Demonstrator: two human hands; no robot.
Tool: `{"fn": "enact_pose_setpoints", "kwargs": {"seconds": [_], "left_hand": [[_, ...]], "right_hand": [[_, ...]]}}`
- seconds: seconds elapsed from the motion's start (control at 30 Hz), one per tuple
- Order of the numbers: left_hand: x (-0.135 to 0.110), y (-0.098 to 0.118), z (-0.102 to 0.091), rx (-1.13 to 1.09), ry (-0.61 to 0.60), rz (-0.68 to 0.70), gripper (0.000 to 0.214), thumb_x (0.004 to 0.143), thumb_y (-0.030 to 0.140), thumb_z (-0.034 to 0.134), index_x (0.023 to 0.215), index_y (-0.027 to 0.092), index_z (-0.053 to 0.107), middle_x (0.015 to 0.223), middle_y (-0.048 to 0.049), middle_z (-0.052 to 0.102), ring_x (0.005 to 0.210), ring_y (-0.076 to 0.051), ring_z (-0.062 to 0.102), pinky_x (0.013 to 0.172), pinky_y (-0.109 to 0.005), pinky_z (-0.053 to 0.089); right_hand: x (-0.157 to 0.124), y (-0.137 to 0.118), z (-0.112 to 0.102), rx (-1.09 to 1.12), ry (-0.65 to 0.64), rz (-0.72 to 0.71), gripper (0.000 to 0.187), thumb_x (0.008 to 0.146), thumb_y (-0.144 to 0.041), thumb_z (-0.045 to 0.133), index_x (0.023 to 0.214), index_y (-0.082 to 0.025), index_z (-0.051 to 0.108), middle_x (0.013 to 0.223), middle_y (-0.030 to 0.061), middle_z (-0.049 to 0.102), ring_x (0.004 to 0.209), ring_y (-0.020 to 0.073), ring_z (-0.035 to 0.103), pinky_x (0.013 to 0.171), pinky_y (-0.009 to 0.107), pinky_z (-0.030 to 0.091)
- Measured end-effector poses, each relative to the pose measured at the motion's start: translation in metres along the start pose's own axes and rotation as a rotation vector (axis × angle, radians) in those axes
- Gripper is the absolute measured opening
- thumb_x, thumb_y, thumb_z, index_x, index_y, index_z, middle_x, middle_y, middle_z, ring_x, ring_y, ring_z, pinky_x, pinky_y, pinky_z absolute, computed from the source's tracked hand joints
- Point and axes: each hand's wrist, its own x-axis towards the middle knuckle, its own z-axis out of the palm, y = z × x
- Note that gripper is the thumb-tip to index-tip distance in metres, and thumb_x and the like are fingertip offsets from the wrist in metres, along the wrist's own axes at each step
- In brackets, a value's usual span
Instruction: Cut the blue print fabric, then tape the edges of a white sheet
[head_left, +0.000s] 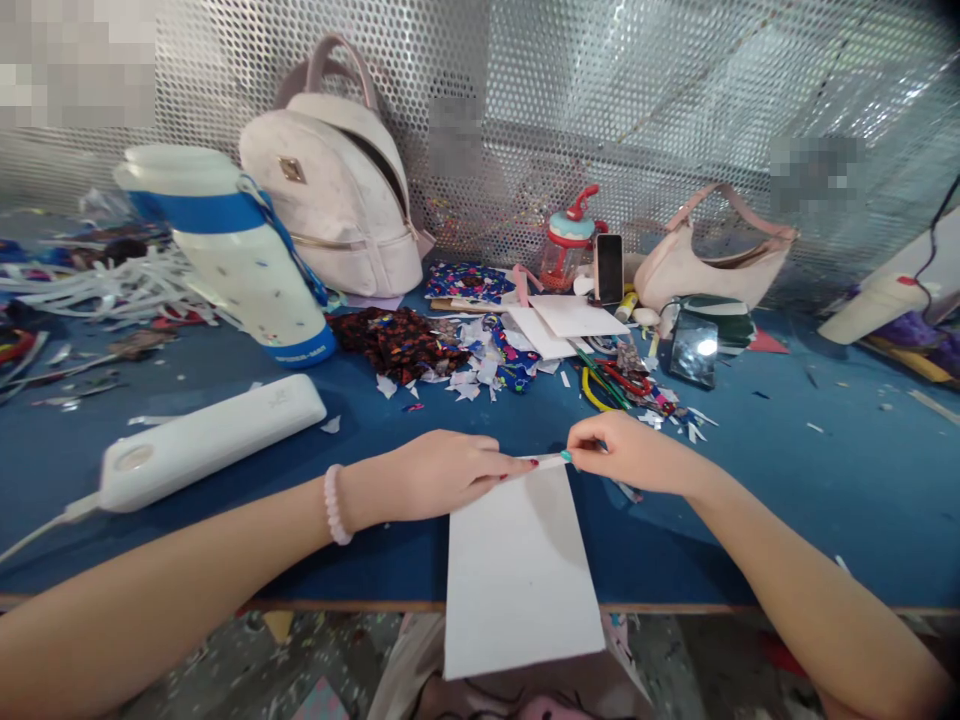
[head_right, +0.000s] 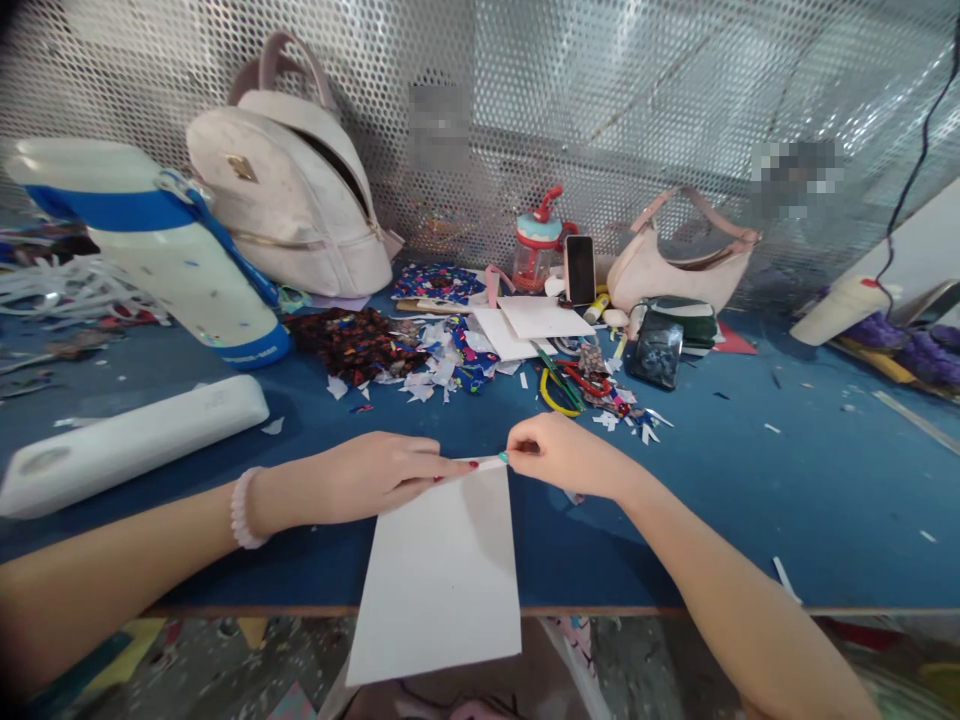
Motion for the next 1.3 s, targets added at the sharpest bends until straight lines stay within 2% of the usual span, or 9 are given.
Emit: {"fn": "enact_pose_setpoints", "kwargs": {"seconds": [0.2,0.37,0.53,0.63,0.8,1.03,1.3], "left_hand": [[-0.0009,-0.0046,0.0046,0.001,0.045,0.032,0.041,0.102,0.029,0.030,0.139,0.034,0.048,0.098,-0.0021,0.063,0.083,-0.014,0.062,0.068,-0.019,0.044],[-0.0024,-0.0077,0.0076,-0.022,0.048,0.044,0.042,0.103,0.029,0.029,0.141,0.035,0.044,0.105,-0.0025,0.062,0.089,-0.015,0.062,0.074,-0.020,0.044],[-0.0027,-0.0088,0.0094,0.012,0.050,0.053,0.042,0.104,0.034,0.026,0.143,0.037,0.042,0.102,-0.0023,0.061,0.086,-0.015,0.061,0.073,-0.021,0.043],[-0.0022,-0.0084,0.0092,0.017,0.036,0.055,0.042,0.104,0.033,0.026,0.143,0.036,0.040,0.100,-0.0022,0.060,0.085,-0.014,0.060,0.072,-0.020,0.043],[-0.0008,-0.0059,0.0071,0.059,0.004,0.038,0.041,0.104,0.031,0.028,0.141,0.034,0.044,0.094,-0.0026,0.059,0.078,-0.013,0.059,0.065,-0.019,0.040],[-0.0009,-0.0022,0.0024,0.038,-0.023,0.010,0.041,0.103,0.029,0.030,0.141,0.035,0.045,0.101,-0.0023,0.062,0.085,-0.013,0.061,0.071,-0.019,0.041],[-0.0003,-0.0017,0.0016,0.044,-0.042,-0.008,0.041,0.103,0.027,0.034,0.142,0.035,0.044,0.105,-0.0026,0.062,0.088,-0.014,0.062,0.072,-0.020,0.043]], "right_hand": [[0.0006,0.0013,0.0026,-0.077,-0.021,0.054,0.019,0.083,-0.027,0.049,0.071,-0.018,0.061,0.061,-0.0018,0.056,0.047,0.0087,0.043,0.046,0.023,0.030],[0.0016,0.0002,0.0025,-0.134,-0.037,0.039,0.019,0.083,-0.025,0.049,0.071,-0.018,0.061,0.062,-0.0012,0.058,0.049,0.0090,0.046,0.050,0.023,0.031],[0.0014,-0.0010,0.0015,-0.175,-0.035,0.022,0.020,0.085,-0.023,0.047,0.071,-0.018,0.061,0.063,-0.0009,0.059,0.049,0.0087,0.048,0.050,0.023,0.031],[0.0010,-0.0028,0.0007,-0.173,-0.055,0.046,0.021,0.086,-0.024,0.045,0.073,-0.018,0.061,0.062,-0.0017,0.058,0.043,0.0073,0.045,0.049,0.024,0.030],[0.0012,-0.0045,-0.0003,-0.228,-0.043,0.033,0.020,0.085,-0.021,0.047,0.070,-0.018,0.060,0.063,-0.0007,0.059,0.046,0.0078,0.046,0.052,0.024,0.030],[0.0017,0.0013,-0.0005,-0.213,-0.083,0.029,0.020,0.084,-0.022,0.045,0.070,-0.019,0.058,0.065,-0.0005,0.060,0.050,0.0093,0.048,0.052,0.024,0.031],[0.0020,-0.0021,-0.0005,-0.235,-0.068,0.023,0.019,0.083,-0.019,0.046,0.068,-0.018,0.059,0.064,-0.0004,0.059,0.051,0.0091,0.047,0.054,0.024,0.030]]}}
